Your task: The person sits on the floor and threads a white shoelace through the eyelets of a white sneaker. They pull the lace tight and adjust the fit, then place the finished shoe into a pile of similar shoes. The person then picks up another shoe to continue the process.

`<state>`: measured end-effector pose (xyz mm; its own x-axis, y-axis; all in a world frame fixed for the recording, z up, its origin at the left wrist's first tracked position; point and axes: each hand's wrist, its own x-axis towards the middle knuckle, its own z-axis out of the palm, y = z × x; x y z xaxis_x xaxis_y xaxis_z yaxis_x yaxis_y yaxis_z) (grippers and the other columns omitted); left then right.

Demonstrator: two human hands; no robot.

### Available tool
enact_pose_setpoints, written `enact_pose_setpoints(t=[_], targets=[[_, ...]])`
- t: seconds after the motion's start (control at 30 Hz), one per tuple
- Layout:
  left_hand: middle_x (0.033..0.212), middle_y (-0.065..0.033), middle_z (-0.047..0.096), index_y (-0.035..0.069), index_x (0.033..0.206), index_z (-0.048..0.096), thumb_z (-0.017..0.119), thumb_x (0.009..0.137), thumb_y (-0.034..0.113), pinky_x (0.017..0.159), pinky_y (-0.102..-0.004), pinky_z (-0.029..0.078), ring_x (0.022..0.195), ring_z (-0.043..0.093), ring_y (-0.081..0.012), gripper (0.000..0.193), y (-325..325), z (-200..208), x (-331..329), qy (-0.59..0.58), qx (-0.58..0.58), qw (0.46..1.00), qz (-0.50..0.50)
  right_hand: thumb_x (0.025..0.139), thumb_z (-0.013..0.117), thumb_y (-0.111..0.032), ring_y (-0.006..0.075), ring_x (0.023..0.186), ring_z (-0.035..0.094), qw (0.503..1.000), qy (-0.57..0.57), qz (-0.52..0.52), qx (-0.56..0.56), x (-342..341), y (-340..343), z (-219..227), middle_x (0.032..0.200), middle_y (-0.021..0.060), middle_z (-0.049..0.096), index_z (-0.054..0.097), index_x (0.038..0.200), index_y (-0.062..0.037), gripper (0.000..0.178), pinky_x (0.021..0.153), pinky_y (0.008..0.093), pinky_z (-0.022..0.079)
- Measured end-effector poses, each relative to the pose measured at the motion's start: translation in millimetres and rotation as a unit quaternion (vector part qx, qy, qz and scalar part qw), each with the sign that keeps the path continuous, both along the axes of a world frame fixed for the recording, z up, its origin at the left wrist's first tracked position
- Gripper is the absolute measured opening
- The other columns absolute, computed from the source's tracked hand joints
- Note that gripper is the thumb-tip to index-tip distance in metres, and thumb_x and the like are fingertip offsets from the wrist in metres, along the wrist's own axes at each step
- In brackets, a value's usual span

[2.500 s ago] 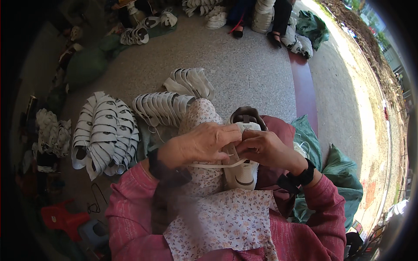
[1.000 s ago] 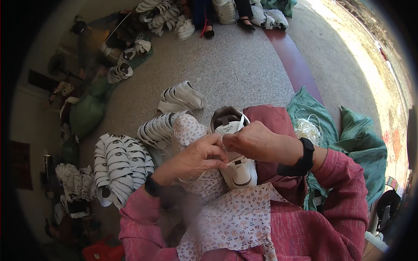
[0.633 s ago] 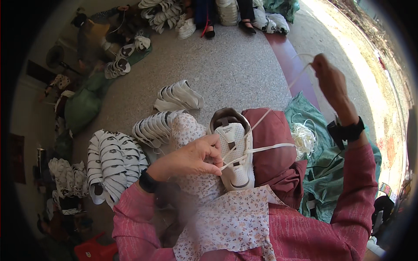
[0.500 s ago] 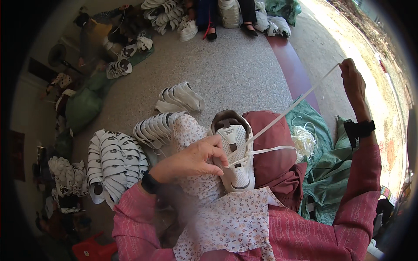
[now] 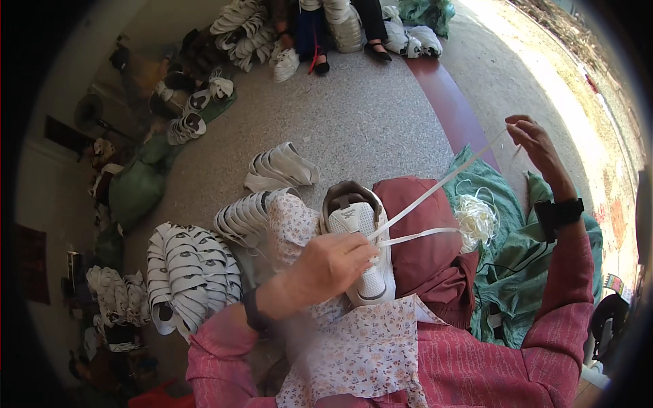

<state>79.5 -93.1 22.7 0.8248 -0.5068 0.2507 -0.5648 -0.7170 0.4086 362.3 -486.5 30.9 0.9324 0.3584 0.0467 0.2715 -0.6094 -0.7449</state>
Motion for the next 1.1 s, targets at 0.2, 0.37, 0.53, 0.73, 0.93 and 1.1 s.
enact_pose_setpoints(t=[0.2, 0.37, 0.53, 0.73, 0.93, 1.1], targets=[[0.1, -0.0103, 0.065, -0.006, 0.128, 0.056, 0.064, 0.082, 0.01, 0.066, -0.0334, 0.055, 0.084, 0.07, -0.0273, 0.049, -65.9, -26.2, 9.7, -0.057, 0.146, 0.988, 0.007, 0.106, 0.047, -0.028, 0.0344, 0.136, 0.049, 0.746, 0.247, 0.22, 0.578, -12.1, -28.1, 31.9, 0.146, 0.0162, 0.054, 0.063, 0.117, -0.0038, 0.031, 0.119, 0.0509, 0.033], [0.088, -0.011, 0.063, -0.005, 0.134, 0.051, 0.057, 0.088, 0.013, 0.067, -0.0393, 0.055, 0.081, 0.07, -0.0286, 0.05, -77.7, -0.7, -7.2, 0.188, 0.141, 0.964, -0.125, 0.107, 0.047, -0.016, 0.031, 0.12, 0.06, 0.642, 0.249, 0.207, 0.695, -35.7, -21.4, 40.6, 0.12, 0.0132, 0.064, 0.06, 0.121, -0.0044, 0.022, 0.119, 0.055, 0.033], [0.08, -0.0107, 0.066, -0.002, 0.097, 0.066, 0.066, 0.091, 0.013, 0.062, -0.0342, 0.052, 0.071, 0.067, -0.0216, 0.016, -17.7, 58.7, -18.2, 0.42, -0.246, 0.866, -0.117, 0.106, 0.051, -0.014, 0.0275, 0.11, 0.063, 0.575, 0.277, 0.189, 0.747, -17.7, -55.1, 24.5, 0.117, 0.0146, 0.066, 0.063, 0.115, 0.0026, 0.023, 0.111, 0.0486, 0.041], [0.079, -0.0026, 0.066, 0.005, 0.104, 0.068, 0.063, 0.101, 0.024, 0.056, -0.0232, 0.043, 0.066, 0.058, -0.0117, 0.02, 94.9, 47.4, -96.7, 0.279, -0.675, 0.663, 0.168, 0.102, 0.056, -0.009, 0.0258, 0.114, 0.064, 0.585, 0.264, 0.003, 0.767, 24.4, -136.2, -56.9, 0.12, 0.0143, 0.069, 0.063, 0.123, 0.0023, 0.025, 0.109, 0.0464, 0.043], [0.095, -0.0015, 0.071, 0.009, 0.112, 0.065, 0.059, 0.103, 0.03, 0.066, -0.0288, 0.048, 0.075, 0.061, -0.0111, 0.023, 152.4, -20.1, -138.4, 0.13, -0.78, 0.503, 0.349, 0.095, 0.065, -0.001, 0.0231, 0.109, 0.069, 0.67, 0.218, -0.262, 0.659, 52.1, -194.9, -134.2, 0.119, 0.0134, 0.07, 0.061, 0.125, 0.0008, 0.03, 0.096, 0.0366, 0.057], [0.106, -0.0057, 0.074, 0.009, 0.119, 0.065, 0.059, 0.103, 0.032, 0.067, -0.0295, 0.056, 0.082, 0.071, -0.0138, 0.028, 153.3, -42.0, -166.3, 0.178, -0.693, 0.5, 0.488, 0.094, 0.064, 0.003, 0.0234, 0.11, 0.068, 0.71, 0.238, -0.264, 0.608, 30.5, -164.0, -152.5, 0.126, 0.0173, 0.067, 0.057, 0.13, 0.0019, 0.037, 0.094, 0.0286, 0.059]])
